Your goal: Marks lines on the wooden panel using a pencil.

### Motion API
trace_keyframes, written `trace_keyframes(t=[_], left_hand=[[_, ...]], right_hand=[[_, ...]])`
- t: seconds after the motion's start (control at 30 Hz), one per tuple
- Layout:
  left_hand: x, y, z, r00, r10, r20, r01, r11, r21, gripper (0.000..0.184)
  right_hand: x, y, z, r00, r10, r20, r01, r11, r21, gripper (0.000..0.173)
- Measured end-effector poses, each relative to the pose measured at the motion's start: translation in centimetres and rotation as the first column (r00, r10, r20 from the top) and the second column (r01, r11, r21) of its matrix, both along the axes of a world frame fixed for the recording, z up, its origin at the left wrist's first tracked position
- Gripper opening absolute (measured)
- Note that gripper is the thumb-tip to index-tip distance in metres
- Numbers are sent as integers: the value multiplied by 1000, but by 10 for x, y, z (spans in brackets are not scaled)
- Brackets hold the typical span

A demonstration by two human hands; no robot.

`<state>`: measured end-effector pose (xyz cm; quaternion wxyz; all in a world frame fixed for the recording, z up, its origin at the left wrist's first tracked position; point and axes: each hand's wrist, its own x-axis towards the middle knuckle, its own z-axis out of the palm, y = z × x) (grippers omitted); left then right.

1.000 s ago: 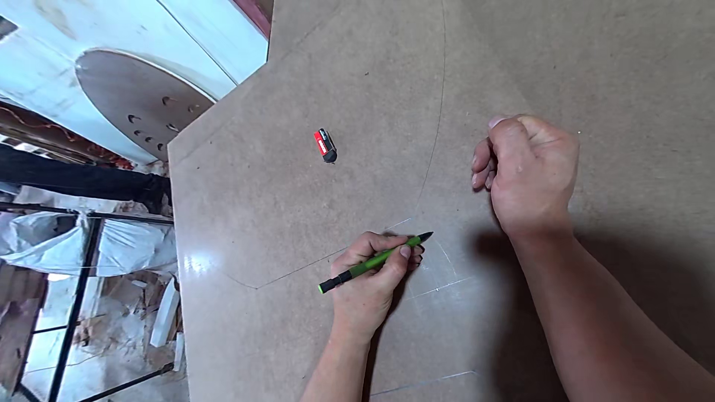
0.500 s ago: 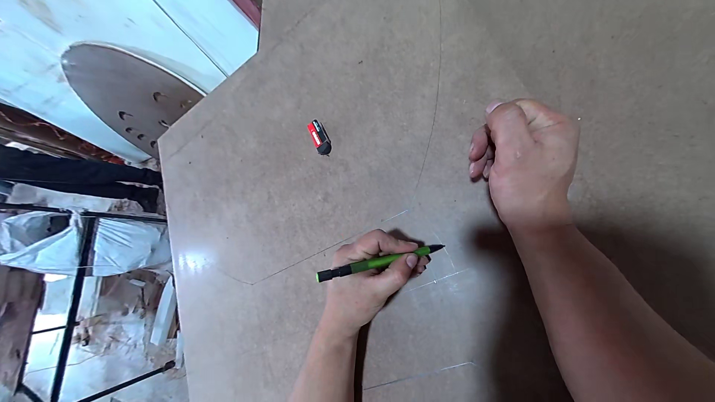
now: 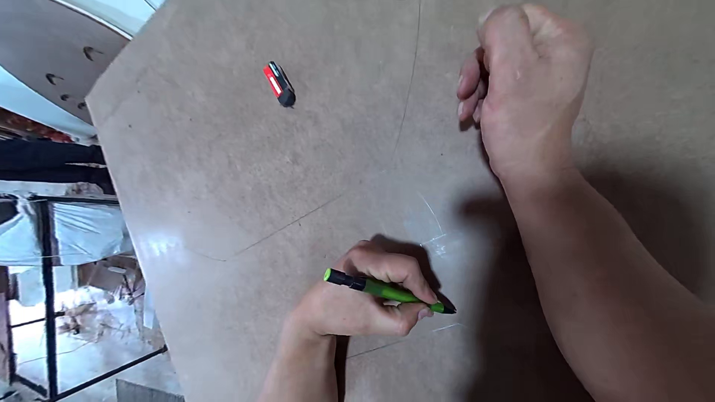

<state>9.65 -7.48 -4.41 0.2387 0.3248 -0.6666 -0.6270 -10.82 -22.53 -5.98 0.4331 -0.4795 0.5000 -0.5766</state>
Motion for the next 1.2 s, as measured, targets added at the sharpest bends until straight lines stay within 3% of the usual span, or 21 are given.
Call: trace_keyframes(t=[0.57, 0.8, 1.03, 1.2], left_hand=[[-5, 3, 3, 997, -72, 13, 72, 997, 6, 6], [-7, 3, 2, 1000, -3, -2, 3, 1000, -23, 7], [-6, 3, 4, 997, -68, 28, 68, 998, -7, 6], [-9, 7, 0, 995, 95, 16, -95, 995, -38, 8]], right_hand=[[1, -3, -2, 1000, -5, 23, 6, 999, -38, 39], [1, -4, -2, 1000, -16, -2, 16, 999, -33, 39], [1, -4, -2, 1000, -10, -1, 10, 1000, -28, 39], [1, -3, -2, 1000, -16, -1, 16, 999, -29, 39]])
